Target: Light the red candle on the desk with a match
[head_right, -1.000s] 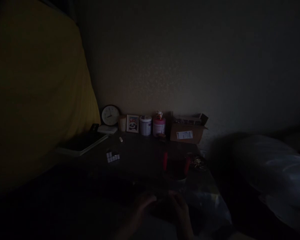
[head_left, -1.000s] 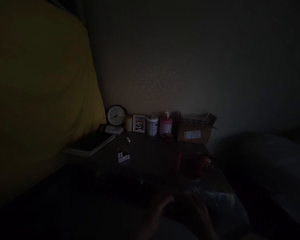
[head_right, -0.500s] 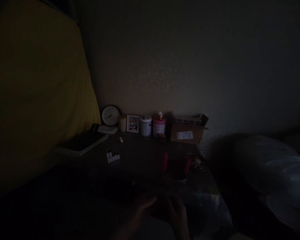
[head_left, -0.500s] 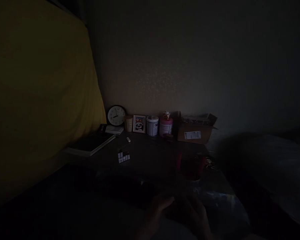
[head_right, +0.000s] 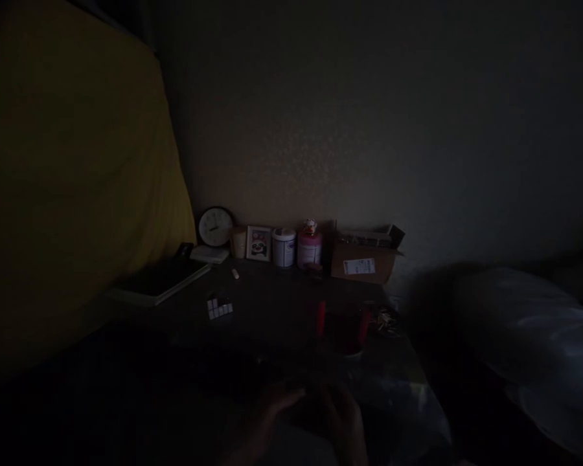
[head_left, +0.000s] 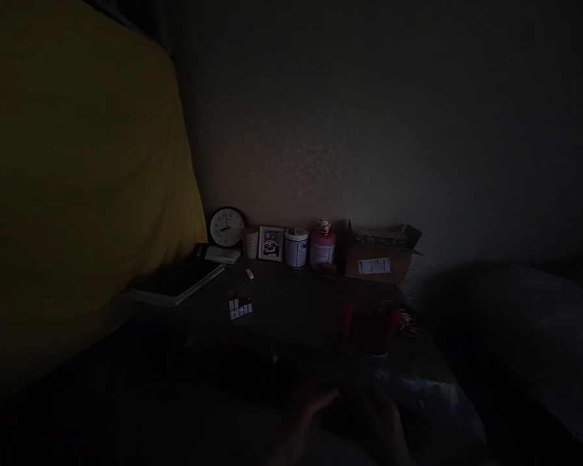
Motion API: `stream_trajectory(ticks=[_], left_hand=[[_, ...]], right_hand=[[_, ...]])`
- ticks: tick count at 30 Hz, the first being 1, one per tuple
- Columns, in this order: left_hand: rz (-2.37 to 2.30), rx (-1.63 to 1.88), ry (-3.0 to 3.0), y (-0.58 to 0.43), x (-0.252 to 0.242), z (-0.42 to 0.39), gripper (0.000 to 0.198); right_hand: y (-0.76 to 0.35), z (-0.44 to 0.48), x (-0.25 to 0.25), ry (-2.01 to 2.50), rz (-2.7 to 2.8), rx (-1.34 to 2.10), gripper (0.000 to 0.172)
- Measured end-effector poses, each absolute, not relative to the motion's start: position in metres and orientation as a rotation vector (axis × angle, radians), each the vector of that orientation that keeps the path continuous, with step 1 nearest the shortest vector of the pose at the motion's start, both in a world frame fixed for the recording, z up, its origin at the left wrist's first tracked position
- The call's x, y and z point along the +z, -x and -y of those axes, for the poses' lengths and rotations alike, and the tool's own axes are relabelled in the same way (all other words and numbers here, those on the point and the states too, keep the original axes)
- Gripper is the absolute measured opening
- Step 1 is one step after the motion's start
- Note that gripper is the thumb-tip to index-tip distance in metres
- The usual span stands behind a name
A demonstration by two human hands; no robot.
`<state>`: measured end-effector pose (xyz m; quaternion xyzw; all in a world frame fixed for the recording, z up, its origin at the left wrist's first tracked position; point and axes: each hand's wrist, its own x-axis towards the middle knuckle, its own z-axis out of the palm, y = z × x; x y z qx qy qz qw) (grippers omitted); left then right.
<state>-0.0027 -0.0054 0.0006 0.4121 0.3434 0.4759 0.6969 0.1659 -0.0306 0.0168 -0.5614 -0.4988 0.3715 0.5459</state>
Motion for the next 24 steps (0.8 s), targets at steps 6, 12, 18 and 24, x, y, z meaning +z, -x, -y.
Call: stream_trajectory(ticks=[6, 12, 18, 24], left_hand=[[-0.74, 1.05, -0.912, 0.0, 0.007, 0.004, 0.037], [-0.723, 1.036, -0.941, 0.003, 0.017, 0.011, 0.035], [-0.73, 1.085, -0.993, 0.002, 0.009, 0.011, 0.037], [-0.731, 1.092, -0.995, 0.003, 0.008, 0.014, 0.04]], right_hand=[[-0.169, 0.026, 0.011, 1.332, 1.206, 0.877, 0.038], [-0.167, 0.028, 0.015, 1.335, 1.205, 0.86, 0.04], [-0.168, 0.029, 0.014, 1.348, 1.203, 0.834, 0.041], [-0.172, 0.025, 0.01, 1.387, 1.113, 0.801, 0.054]])
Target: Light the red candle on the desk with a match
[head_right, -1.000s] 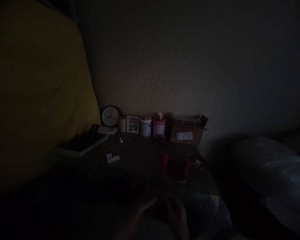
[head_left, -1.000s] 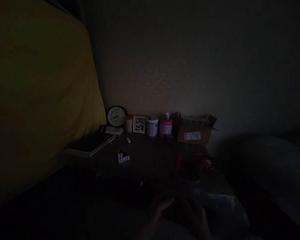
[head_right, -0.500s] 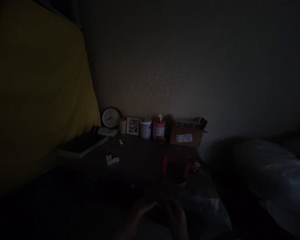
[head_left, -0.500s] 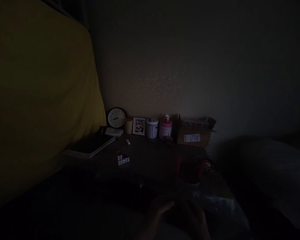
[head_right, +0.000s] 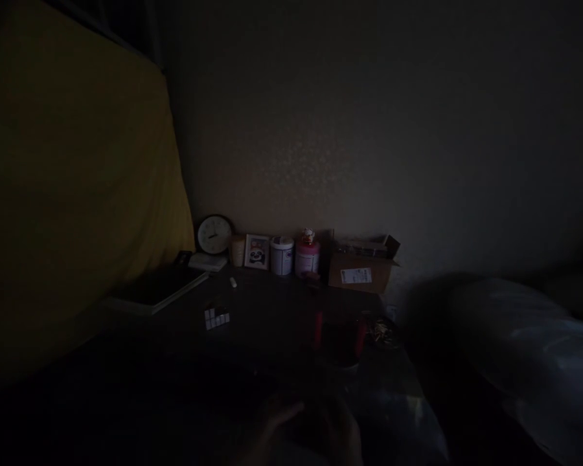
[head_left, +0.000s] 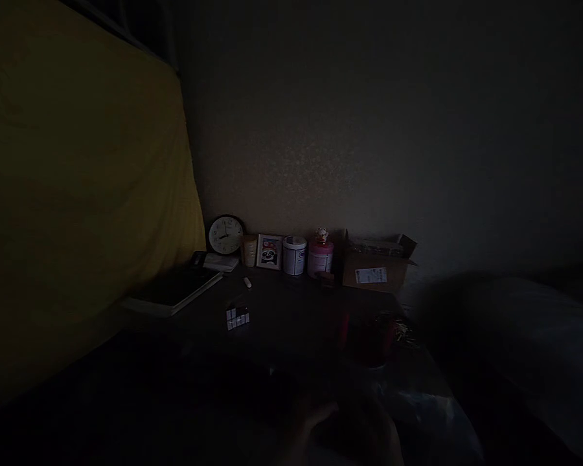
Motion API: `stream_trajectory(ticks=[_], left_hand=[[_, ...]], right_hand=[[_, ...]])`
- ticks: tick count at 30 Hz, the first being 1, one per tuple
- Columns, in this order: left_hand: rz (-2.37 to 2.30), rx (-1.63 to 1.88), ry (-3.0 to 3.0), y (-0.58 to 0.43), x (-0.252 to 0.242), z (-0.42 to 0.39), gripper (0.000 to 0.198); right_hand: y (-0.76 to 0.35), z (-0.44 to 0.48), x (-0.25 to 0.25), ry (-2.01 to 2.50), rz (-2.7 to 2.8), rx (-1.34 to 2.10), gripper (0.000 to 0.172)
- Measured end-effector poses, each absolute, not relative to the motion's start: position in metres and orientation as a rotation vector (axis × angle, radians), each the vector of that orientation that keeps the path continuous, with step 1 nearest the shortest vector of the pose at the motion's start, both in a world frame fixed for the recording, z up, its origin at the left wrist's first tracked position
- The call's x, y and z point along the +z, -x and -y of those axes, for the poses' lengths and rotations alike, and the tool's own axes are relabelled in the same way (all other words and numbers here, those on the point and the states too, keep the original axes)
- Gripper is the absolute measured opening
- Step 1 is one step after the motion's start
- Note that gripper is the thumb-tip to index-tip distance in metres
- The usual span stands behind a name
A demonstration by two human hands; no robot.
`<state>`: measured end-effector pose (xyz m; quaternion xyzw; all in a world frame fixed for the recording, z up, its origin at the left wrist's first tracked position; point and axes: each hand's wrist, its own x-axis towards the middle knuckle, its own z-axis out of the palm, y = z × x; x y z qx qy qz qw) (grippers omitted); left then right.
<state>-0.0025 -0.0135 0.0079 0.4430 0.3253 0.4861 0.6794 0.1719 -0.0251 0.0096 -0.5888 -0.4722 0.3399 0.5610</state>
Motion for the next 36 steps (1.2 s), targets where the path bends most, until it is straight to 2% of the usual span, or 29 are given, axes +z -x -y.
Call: stream_trajectory(ticks=[4, 10, 18, 31, 36], left_hand=[[-0.729, 1.188, -1.167, 0.003, -0.002, 0.018, 0.046], [-0.761, 1.092, -0.949, -0.006, 0.002, 0.007, 0.035], [-0.71, 1.063, -0.942, 0.005, 0.011, 0.009, 0.039], [-0.839, 1.1, -1.132, 0.018, 0.016, 0.027, 0.035], [-0.819, 1.134, -1.024, 0.015, 0.024, 0.033, 0.028]], right_hand=[[-0.167, 0.027, 0.014, 1.423, 1.137, 0.768, 0.053], [-0.163, 0.03, 0.023, 1.463, 1.193, 0.715, 0.049], [-0.166, 0.034, 0.031, 1.511, 1.189, 0.768, 0.059], [-0.157, 0.048, 0.02, 1.412, 1.258, 0.753, 0.053], [-0.148, 0.06, 0.033, 1.379, 1.285, 0.685, 0.04]])
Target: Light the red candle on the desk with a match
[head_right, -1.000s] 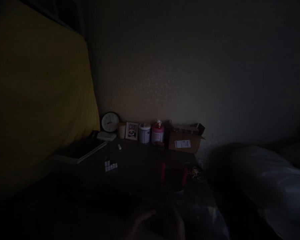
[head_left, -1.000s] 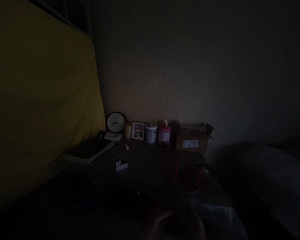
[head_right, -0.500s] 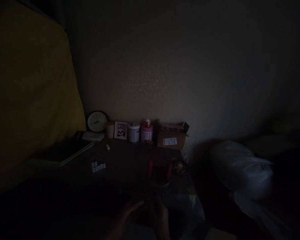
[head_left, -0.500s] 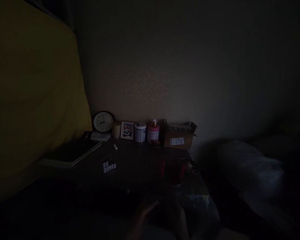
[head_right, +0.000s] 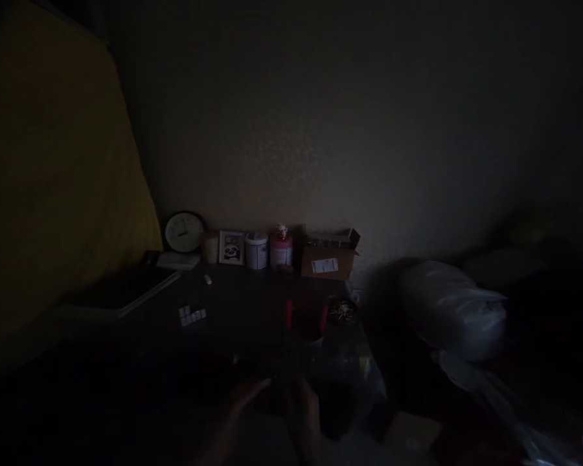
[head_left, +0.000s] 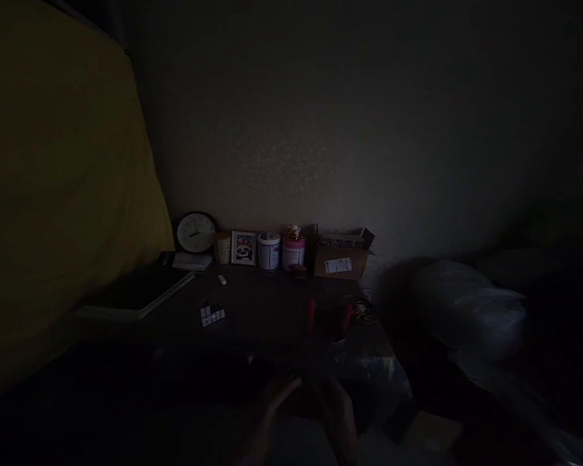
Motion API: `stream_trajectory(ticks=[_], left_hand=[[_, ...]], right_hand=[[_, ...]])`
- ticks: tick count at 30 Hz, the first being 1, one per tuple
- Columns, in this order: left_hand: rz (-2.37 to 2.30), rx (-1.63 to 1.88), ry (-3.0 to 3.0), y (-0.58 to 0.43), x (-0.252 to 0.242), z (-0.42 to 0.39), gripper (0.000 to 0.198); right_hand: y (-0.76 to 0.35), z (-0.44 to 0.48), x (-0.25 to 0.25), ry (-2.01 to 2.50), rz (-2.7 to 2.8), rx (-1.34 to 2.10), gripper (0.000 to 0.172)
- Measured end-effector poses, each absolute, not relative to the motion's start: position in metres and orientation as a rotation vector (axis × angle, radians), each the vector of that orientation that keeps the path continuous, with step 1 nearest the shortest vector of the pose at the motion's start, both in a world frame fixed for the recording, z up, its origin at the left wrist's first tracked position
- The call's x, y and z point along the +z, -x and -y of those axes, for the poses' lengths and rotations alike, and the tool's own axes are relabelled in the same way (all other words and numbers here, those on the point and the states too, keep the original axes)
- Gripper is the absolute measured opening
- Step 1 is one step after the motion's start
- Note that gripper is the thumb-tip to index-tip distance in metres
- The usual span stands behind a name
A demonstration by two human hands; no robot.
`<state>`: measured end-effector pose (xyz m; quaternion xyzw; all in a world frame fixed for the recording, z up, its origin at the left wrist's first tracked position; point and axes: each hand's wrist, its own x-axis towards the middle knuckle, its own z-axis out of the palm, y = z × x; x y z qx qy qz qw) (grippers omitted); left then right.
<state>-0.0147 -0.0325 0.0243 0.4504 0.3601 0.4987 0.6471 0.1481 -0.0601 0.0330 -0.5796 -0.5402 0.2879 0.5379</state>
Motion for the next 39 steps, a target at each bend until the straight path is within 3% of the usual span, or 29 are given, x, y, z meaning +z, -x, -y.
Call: stream_trajectory(ticks=[10, 15, 20, 26, 31, 39], left_hand=[[-0.739, 1.15, -0.778, 0.007, 0.057, 0.039, 0.025], [-0.634, 1.166, -0.829, 0.003, 0.064, 0.041, 0.024], [-0.762, 1.173, -0.659, -0.001, 0.057, 0.03, 0.023], [-0.663, 1.181, -0.715, -0.004, 0.062, 0.03, 0.02], [-0.723, 1.157, -0.752, 0.0, 0.059, 0.031, 0.023], [-0.706, 1.205, -0.646, 0.005, 0.048, 0.024, 0.036]], right_hand=[[-0.134, 0.074, 0.057, 1.332, 1.403, 0.213, 0.017], [-0.14, 0.067, 0.046, 1.349, 1.525, 0.043, 0.014], [-0.139, 0.081, 0.075, 1.231, 1.457, -0.134, 0.017], [-0.143, 0.068, 0.055, 1.311, 1.63, 0.008, 0.021], [-0.17, 0.042, 0.02, 1.529, 1.341, 0.123, 0.026], [-0.168, 0.039, 0.034, 1.391, 1.196, 0.135, 0.022]])
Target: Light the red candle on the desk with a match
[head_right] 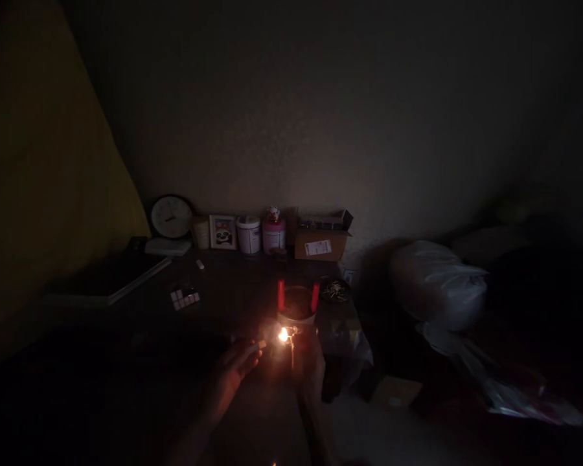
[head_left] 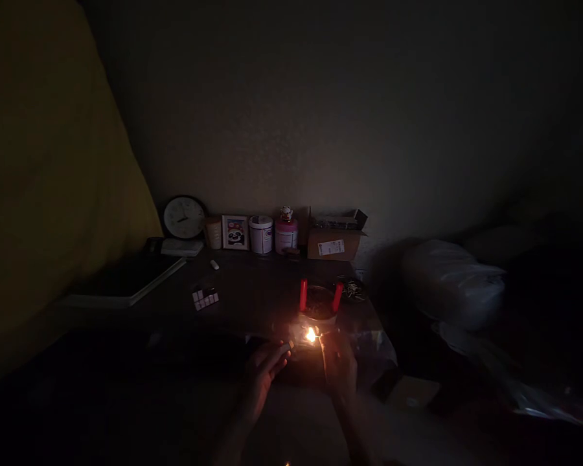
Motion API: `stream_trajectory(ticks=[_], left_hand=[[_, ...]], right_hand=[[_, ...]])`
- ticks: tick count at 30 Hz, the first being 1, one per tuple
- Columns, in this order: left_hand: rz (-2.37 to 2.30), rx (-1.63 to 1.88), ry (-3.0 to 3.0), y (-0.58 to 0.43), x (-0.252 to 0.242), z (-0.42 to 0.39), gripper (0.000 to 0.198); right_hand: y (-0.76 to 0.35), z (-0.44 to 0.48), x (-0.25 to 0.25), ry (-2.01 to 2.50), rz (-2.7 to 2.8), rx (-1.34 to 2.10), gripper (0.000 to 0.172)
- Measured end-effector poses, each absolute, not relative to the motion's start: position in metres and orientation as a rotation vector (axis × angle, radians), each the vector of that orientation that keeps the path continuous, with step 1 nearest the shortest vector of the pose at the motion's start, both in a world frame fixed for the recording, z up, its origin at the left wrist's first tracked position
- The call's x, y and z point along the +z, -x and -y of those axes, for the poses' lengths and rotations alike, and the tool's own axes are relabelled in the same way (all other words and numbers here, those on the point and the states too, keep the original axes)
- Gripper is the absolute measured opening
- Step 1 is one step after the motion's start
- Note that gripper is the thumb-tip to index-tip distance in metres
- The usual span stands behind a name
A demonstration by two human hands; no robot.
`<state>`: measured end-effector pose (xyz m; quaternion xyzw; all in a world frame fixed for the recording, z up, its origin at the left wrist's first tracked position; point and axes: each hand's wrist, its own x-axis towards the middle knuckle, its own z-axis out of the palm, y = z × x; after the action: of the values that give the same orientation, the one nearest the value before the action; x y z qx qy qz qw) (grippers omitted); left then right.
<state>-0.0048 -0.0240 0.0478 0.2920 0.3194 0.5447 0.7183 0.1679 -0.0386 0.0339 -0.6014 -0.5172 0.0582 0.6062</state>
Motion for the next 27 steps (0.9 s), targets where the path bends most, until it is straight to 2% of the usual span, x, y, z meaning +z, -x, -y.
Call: stream_trajectory(ticks=[10, 18, 27], left_hand=[[-0.815, 1.3, -0.748, 0.017, 0.034, -0.015, 0.034], [-0.828, 1.271, -0.895, 0.021, 0.035, -0.042, 0.035], [-0.897, 1.274, -0.776, 0.026, 0.017, -0.049, 0.037]], right_hand=[[-0.17, 0.033, 0.062, 1.342, 1.081, 0.093, 0.019], [-0.178, 0.025, 0.064, 1.411, 1.112, 0.071, 0.019], [-0.181, 0.017, 0.071, 1.416, 1.154, 0.053, 0.021]])
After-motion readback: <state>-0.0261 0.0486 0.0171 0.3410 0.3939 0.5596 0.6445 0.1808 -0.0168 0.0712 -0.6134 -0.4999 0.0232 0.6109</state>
